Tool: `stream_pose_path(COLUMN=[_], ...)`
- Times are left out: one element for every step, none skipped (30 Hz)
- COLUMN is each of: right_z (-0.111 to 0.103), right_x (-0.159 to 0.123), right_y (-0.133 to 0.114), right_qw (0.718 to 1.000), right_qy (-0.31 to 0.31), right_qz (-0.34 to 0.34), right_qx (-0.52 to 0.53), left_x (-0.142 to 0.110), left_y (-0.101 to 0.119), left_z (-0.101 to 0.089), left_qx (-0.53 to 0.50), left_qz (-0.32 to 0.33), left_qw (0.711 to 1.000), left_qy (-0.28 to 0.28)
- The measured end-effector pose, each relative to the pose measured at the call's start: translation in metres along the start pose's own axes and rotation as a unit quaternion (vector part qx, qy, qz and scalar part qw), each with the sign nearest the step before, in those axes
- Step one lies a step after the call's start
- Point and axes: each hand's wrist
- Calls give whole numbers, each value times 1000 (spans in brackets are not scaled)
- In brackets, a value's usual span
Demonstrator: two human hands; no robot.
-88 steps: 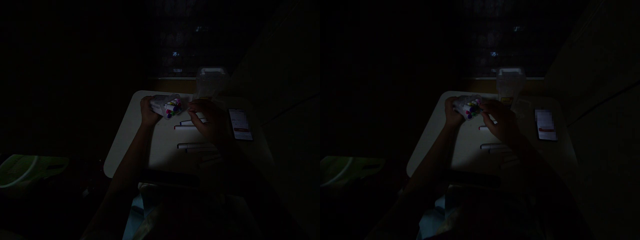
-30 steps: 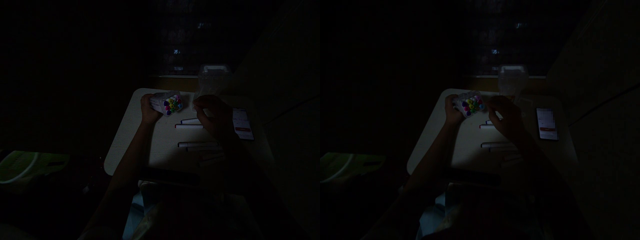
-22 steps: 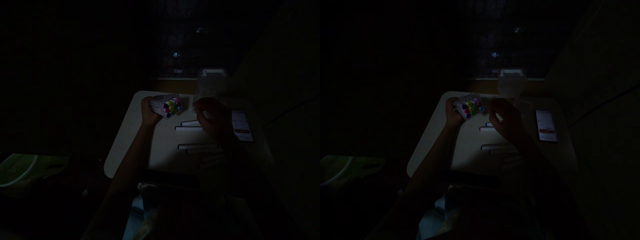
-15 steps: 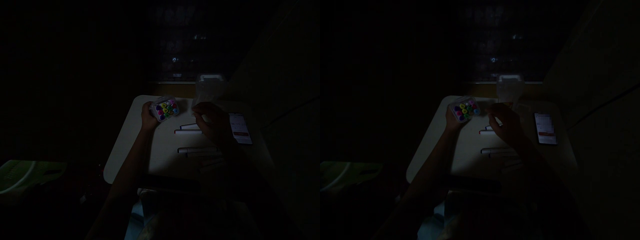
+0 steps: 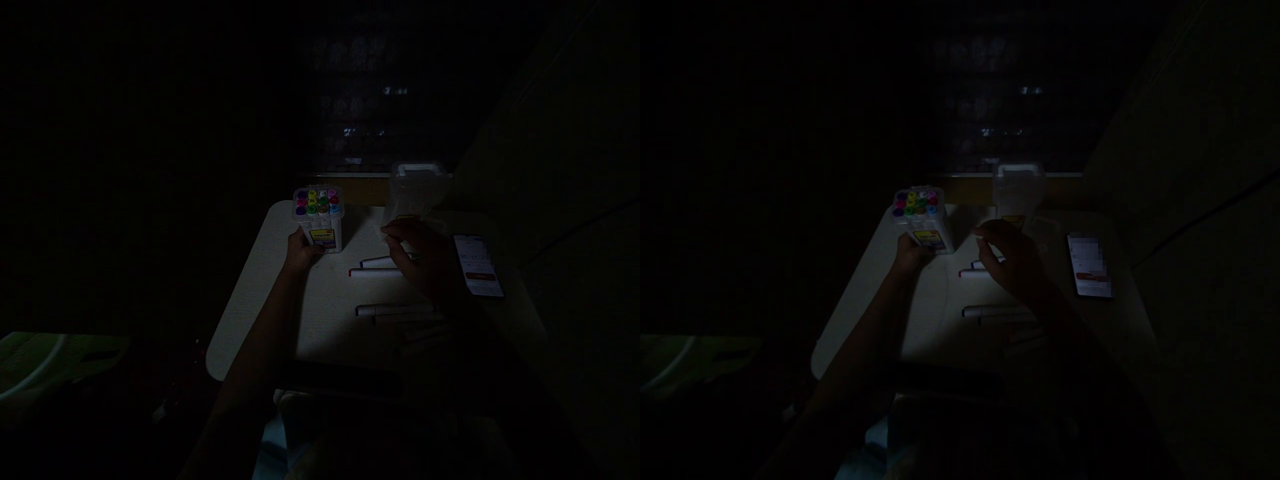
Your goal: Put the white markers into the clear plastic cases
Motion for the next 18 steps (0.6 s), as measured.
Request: stream_pose_path(right_z=[1, 2, 3, 3, 4, 4, 5, 6, 7, 8, 9, 10, 11, 10, 9, 5, 0, -6], right_x=[-1, -1, -2, -3, -4, -5, -6, -7, -8, -9, -10, -11, -11, -11, -11, -12, -13, -15], right_y=[0, 0, 0, 1, 1, 1, 1, 1, 2, 2, 2, 3, 3, 5, 6, 9, 13, 19], right_qw=[1000, 1000, 1000, 999, 998, 996, 994, 990, 987, 984, 982, 980, 978, 977, 976, 975, 973, 972], right_qy=[2, 2, -1, -7, -16, -26, -36, -43, -44, -43, -43, -42, -41, -40, -38, -42, -51, -58], right_qz=[3, 10, 22, 37, 56, 79, 104, 127, 146, 161, 174, 184, 190, 196, 202, 209, 215, 222], right_qx=[1, 2, 4, 7, 12, 19, 27, 37, 46, 54, 61, 66, 69, 69, 66, 63, 61, 55], left_x=[0, 0, -1, -1, -2, -3, -3, -4, -4, -4, -5, -5, -5, -5, -5, -4, -4, -4], left_y=[1, 1, 2, 2, 3, 4, 5, 6, 7, 8, 9, 10, 10, 10, 10, 9, 8, 8], left_z=[0, 0, 0, 1, 1, 2, 2, 2, 2, 2, 2, 2, 1, 1, 1, 1, 1, 1], left_qx=[-10, -20, -28, -34, -40, -46, -50, -54, -56, -56, -54, -52, -51, -51, -51, -50, -49, -47], left_qz=[-3, -6, -11, -18, -26, -35, -44, -49, -53, -56, -57, -59, -60, -62, -62, -60, -58, -55], left_qw=[1000, 1000, 999, 999, 998, 997, 996, 996, 995, 995, 995, 995, 995, 995, 995, 995, 995, 996], left_qy=[-8, -18, -27, -34, -40, -46, -53, -59, -64, -66, -66, -65, -65, -63, -62, -61, -59, -58])
Point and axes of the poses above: each hand's wrist, its own x-axis towards the middle knuckle, its own z-axis out of the palm, y = z × x, and after that the axes turned 14 degrees about -z, right-handed
